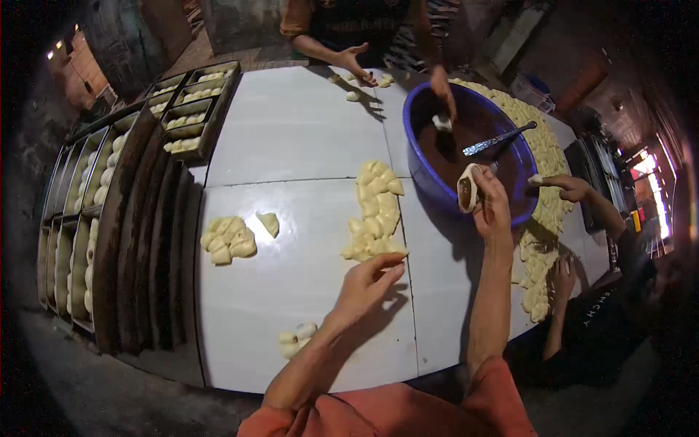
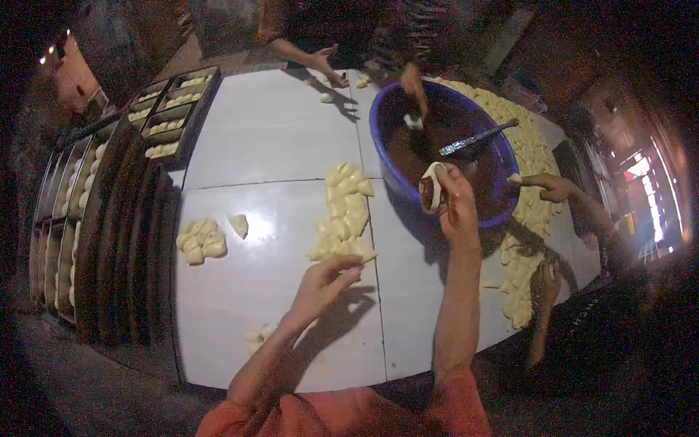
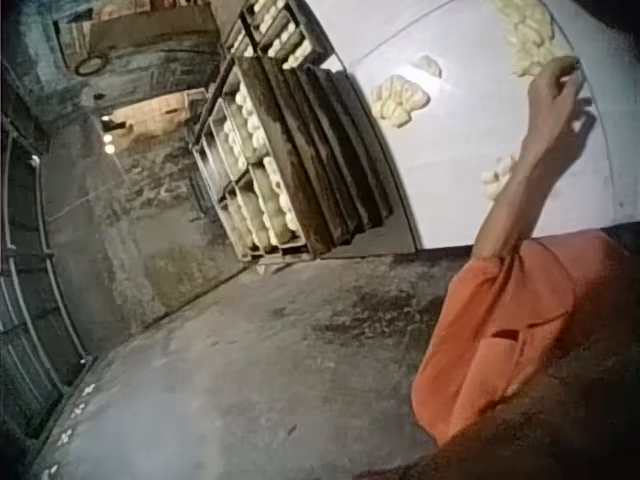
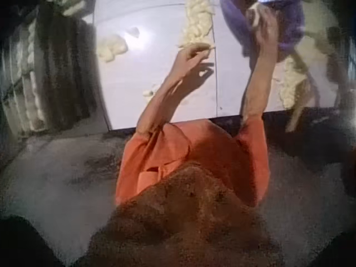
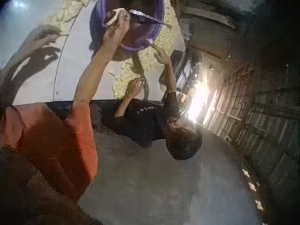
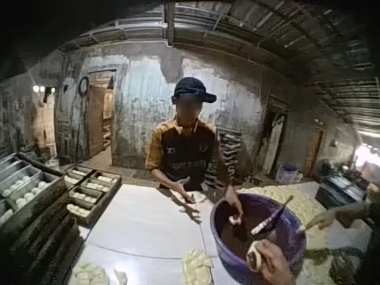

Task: The person shapes pieces of dough into small rolls by hand and places them into metal baking pans on a work table.

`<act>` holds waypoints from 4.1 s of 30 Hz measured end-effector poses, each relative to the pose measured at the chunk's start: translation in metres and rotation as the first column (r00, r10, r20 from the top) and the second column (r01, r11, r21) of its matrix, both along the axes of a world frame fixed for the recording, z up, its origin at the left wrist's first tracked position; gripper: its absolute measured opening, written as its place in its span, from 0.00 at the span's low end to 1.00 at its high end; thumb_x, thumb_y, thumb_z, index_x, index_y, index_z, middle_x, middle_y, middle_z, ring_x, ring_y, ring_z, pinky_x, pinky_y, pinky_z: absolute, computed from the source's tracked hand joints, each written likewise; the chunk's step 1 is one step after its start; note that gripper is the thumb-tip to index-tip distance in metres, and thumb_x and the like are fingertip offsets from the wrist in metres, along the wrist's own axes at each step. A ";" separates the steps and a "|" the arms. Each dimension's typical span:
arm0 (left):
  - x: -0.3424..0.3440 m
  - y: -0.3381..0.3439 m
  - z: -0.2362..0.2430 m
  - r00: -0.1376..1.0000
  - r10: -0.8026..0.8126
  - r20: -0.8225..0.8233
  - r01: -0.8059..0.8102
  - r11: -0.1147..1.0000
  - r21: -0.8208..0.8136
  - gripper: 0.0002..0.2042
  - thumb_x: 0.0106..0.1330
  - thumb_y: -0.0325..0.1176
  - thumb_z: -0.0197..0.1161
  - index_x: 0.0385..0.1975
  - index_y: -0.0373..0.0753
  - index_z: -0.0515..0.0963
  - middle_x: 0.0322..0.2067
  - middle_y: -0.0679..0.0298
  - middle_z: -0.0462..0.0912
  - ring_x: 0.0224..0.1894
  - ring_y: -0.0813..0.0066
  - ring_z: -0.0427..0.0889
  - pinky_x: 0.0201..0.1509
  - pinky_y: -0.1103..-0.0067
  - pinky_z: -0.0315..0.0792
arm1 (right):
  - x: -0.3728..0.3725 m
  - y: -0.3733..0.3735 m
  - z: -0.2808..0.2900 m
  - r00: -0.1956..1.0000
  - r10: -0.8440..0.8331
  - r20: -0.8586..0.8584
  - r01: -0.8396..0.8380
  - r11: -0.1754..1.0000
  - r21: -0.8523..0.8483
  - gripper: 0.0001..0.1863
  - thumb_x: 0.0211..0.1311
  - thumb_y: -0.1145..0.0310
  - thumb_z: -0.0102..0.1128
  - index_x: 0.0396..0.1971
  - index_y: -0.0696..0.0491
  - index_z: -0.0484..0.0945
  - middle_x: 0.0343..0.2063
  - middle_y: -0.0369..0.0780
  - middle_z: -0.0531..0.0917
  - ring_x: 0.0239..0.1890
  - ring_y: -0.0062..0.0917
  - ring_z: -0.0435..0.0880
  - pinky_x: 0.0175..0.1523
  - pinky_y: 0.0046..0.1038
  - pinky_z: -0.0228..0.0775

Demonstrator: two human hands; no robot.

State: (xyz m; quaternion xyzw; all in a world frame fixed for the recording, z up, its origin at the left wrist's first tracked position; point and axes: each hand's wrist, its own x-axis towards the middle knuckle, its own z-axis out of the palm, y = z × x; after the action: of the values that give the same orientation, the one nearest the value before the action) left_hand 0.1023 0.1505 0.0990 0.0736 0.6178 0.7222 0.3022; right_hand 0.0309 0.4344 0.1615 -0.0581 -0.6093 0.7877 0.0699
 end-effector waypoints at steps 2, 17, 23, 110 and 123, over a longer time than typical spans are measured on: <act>-0.008 0.014 -0.003 1.000 -0.022 0.006 0.021 0.987 0.158 0.23 0.76 0.45 0.56 0.61 0.32 0.72 0.55 0.55 0.81 0.55 0.67 0.80 0.56 0.71 0.75 | 0.014 -0.040 -0.006 1.000 -0.025 0.007 0.026 0.994 -0.104 0.08 0.72 0.63 0.58 0.42 0.51 0.74 0.31 0.33 0.81 0.32 0.15 0.82 0.37 0.21 0.78; 0.022 -0.080 -0.027 0.709 0.518 0.478 -0.667 0.713 0.216 0.13 0.70 0.34 0.65 0.46 0.31 0.81 0.33 0.65 0.84 0.32 0.81 0.82 0.36 0.83 0.79 | 0.103 -0.212 -0.089 0.979 0.198 0.051 -0.204 0.951 0.231 0.41 0.56 0.79 0.71 0.69 0.54 0.62 0.62 0.46 0.70 0.61 0.33 0.75 0.63 0.31 0.72; 0.032 -0.094 -0.043 0.766 0.536 0.355 -0.633 0.725 0.270 0.19 0.68 0.31 0.66 0.54 0.27 0.76 0.35 0.56 0.83 0.32 0.72 0.83 0.37 0.76 0.81 | 0.116 -0.255 -0.092 0.993 0.107 -0.054 -0.049 0.775 0.630 0.20 0.64 0.74 0.64 0.56 0.58 0.79 0.56 0.44 0.75 0.48 0.32 0.82 0.51 0.28 0.78; 0.012 -0.154 -0.059 0.844 0.448 0.295 -0.501 0.854 0.139 0.15 0.64 0.30 0.68 0.46 0.25 0.79 0.34 0.56 0.85 0.35 0.74 0.83 0.38 0.80 0.79 | 0.073 -0.259 -0.113 0.878 0.477 0.046 -0.469 0.836 0.287 0.42 0.61 0.72 0.66 0.73 0.54 0.55 0.69 0.45 0.64 0.61 0.28 0.73 0.61 0.30 0.72; 0.032 -0.128 -0.041 0.903 0.420 0.086 -0.427 0.901 0.076 0.41 0.67 0.30 0.66 0.77 0.42 0.48 0.50 0.48 0.84 0.45 0.75 0.84 0.48 0.79 0.77 | 0.105 -0.233 -0.091 0.927 0.238 0.289 -0.271 0.959 0.079 0.15 0.65 0.70 0.65 0.48 0.60 0.79 0.43 0.37 0.81 0.47 0.20 0.81 0.45 0.23 0.79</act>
State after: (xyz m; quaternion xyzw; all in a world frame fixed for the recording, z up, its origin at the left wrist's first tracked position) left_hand 0.1340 0.0222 0.0578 -0.0725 0.5742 0.8007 0.1549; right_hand 0.1359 0.2013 0.0705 -0.0837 -0.6605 0.7372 -0.1154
